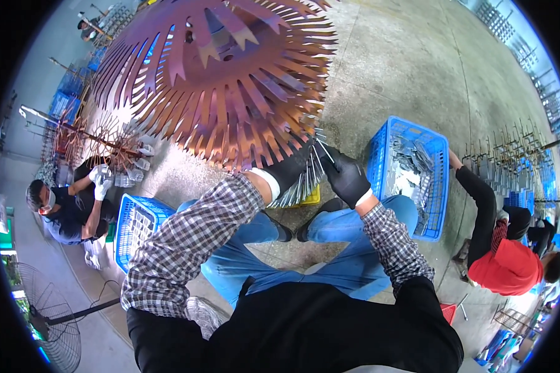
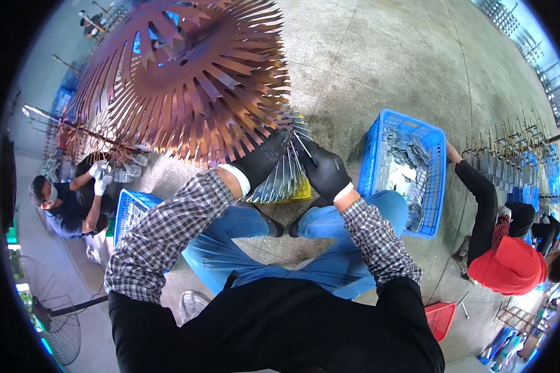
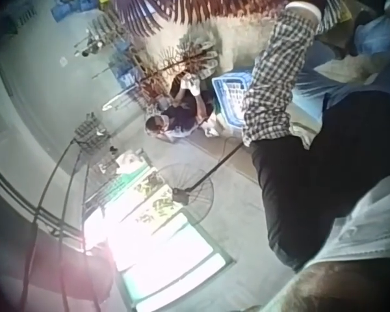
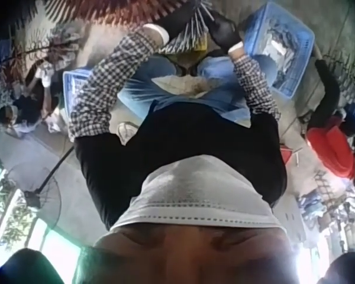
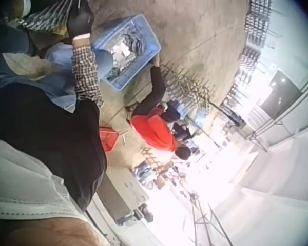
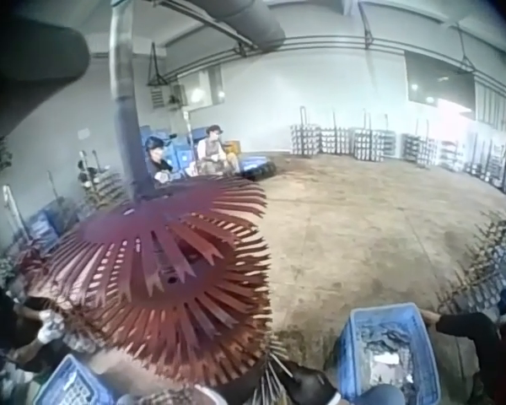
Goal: Hanging small metal parts onto a circular processing rack for plating or coating.
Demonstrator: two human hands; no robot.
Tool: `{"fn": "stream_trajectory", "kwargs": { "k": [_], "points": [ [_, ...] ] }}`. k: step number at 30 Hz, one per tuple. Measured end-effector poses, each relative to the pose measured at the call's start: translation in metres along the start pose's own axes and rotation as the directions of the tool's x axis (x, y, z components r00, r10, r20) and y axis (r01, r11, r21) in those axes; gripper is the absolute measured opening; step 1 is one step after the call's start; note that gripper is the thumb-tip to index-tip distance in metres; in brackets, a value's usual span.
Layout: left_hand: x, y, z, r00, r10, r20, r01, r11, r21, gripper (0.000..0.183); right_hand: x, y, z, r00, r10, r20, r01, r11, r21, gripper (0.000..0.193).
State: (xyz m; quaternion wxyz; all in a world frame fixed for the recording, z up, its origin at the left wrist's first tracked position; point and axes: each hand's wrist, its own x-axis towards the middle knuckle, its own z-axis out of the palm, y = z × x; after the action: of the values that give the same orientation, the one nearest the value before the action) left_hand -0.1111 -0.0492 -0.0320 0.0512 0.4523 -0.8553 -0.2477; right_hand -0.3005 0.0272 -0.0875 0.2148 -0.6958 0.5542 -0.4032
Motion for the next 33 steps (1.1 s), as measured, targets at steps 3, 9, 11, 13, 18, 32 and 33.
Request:
{"fn": "stream_trajectory", "kwargs": {
  "k": [3, 9, 11, 13, 18, 32, 33],
  "points": [
    [0.0, 0.001, -0.004, 0.999, -0.03, 0.035, 0.042, 0.91, -0.413, 0.041, 0.0, 0.001, -0.001, 1.0, -0.005, 0.002, 0.005, 0.999, -0.054, 0.046],
    [0.008, -0.055, 0.037, 0.989, 0.147, 0.029, -0.141, 0.976, -0.164, 0.046, 0.006, -0.004, -0.009, 0.991, 0.009, 0.131, 0.016, 0.982, -0.187, 0.049],
    [0.011, -0.078, 0.054, 0.991, 0.124, 0.057, -0.119, 0.99, -0.081, 0.048, 0.007, 0.016, -0.005, 0.982, -0.148, 0.118, 0.163, 0.977, -0.135, 0.046],
    [-0.021, -0.065, 0.027, 0.997, 0.067, 0.035, -0.051, 0.939, -0.341, 0.048, -0.003, 0.037, -0.009, 0.958, -0.273, 0.086, 0.281, 0.955, -0.097, 0.044],
    [-0.092, -0.05, -0.056, 0.931, -0.131, -0.341, 0.085, 0.985, -0.148, 0.046, -0.035, 0.071, -0.063, 0.979, 0.183, 0.089, -0.192, 0.976, 0.099, 0.045],
    [0.08, -0.182, 0.033, 0.687, 0.128, -0.715, 0.564, 0.526, 0.636, 0.04, -0.063, 0.162, -0.05, 0.89, 0.399, -0.22, -0.392, 0.917, 0.076, 0.039],
    [0.096, -0.166, 0.026, 0.592, 0.303, -0.747, 0.561, 0.51, 0.652, 0.04, -0.076, 0.166, -0.054, 0.865, 0.447, -0.23, -0.434, 0.895, 0.105, 0.038]
  ]
}}
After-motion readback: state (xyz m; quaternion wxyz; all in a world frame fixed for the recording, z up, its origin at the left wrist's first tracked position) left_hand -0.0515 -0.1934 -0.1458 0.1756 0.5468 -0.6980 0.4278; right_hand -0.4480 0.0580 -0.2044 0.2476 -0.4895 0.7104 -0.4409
